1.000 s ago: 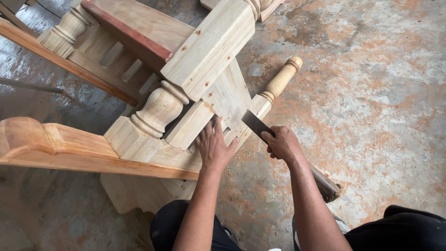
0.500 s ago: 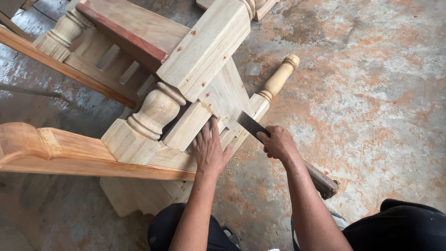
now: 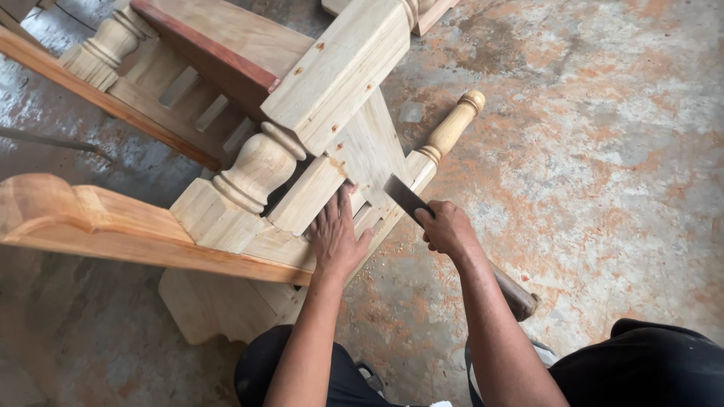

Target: The person uses a chisel to clean and refine joints on a wooden furniture frame.

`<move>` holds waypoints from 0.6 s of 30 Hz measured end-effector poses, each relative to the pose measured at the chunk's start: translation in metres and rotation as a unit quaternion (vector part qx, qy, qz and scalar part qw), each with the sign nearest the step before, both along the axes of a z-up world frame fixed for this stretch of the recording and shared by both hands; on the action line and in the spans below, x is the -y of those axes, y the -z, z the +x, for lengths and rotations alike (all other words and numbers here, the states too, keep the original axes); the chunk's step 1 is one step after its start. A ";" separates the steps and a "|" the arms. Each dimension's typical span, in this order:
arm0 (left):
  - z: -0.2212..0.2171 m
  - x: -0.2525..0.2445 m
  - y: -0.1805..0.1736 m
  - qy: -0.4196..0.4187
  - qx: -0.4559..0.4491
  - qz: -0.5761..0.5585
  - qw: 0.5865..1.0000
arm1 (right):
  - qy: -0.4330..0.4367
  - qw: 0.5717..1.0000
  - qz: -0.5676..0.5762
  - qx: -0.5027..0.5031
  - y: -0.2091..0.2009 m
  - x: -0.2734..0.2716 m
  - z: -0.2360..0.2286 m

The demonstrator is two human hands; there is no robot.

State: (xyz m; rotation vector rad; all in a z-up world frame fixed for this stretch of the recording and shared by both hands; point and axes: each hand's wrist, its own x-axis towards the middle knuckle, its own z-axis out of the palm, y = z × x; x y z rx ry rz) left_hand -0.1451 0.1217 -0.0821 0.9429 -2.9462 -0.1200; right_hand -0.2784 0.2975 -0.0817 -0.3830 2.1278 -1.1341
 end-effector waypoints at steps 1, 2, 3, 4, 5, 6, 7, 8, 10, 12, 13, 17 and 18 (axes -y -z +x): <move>0.001 -0.004 -0.010 -0.002 -0.004 0.000 1.000 | -0.002 1.000 0.000 -0.004 -0.001 0.000 0.002; 0.002 -0.009 -0.020 -0.013 0.027 0.016 0.999 | 0.022 1.000 -0.015 0.016 -0.003 0.000 0.003; 0.002 -0.013 -0.029 -0.022 0.058 0.034 0.997 | 0.048 0.998 -0.029 0.036 -0.005 -0.001 0.004; 0.008 -0.016 -0.013 -0.022 0.054 0.035 0.998 | 0.047 0.998 -0.028 0.032 -0.001 -0.001 0.004; 0.013 -0.019 0.004 0.003 0.010 -0.002 1.000 | 0.062 0.996 -0.046 0.043 0.003 -0.002 0.003; 0.018 -0.022 0.021 0.028 -0.034 -0.039 0.998 | 0.077 0.993 -0.065 0.054 0.007 -0.002 0.002; 0.017 -0.035 0.025 0.027 -0.037 -0.034 0.998 | 0.077 0.994 -0.060 0.051 0.022 0.000 0.003; 0.017 -0.047 0.029 0.003 -0.118 0.065 0.991 | 0.066 0.996 -0.062 0.017 0.038 0.001 0.004; 0.015 -0.063 0.037 -0.027 -0.203 0.168 0.964 | 0.049 0.997 -0.057 -0.021 0.034 0.003 0.017; 0.010 -0.067 0.042 -0.111 -0.256 0.499 0.820 | 0.007 0.999 0.008 -0.049 -0.007 0.006 0.042; 0.004 -0.065 0.049 -0.111 -0.259 0.502 0.817 | 0.006 0.998 0.012 -0.054 -0.011 0.006 0.051; -0.014 -0.061 0.071 -0.151 -0.381 0.634 0.656 | -0.090 0.972 0.078 -0.205 -0.017 0.000 0.079; -0.018 -0.061 0.074 -0.168 -0.434 0.651 0.600 | -0.124 0.950 0.078 -0.277 -0.017 -0.002 0.082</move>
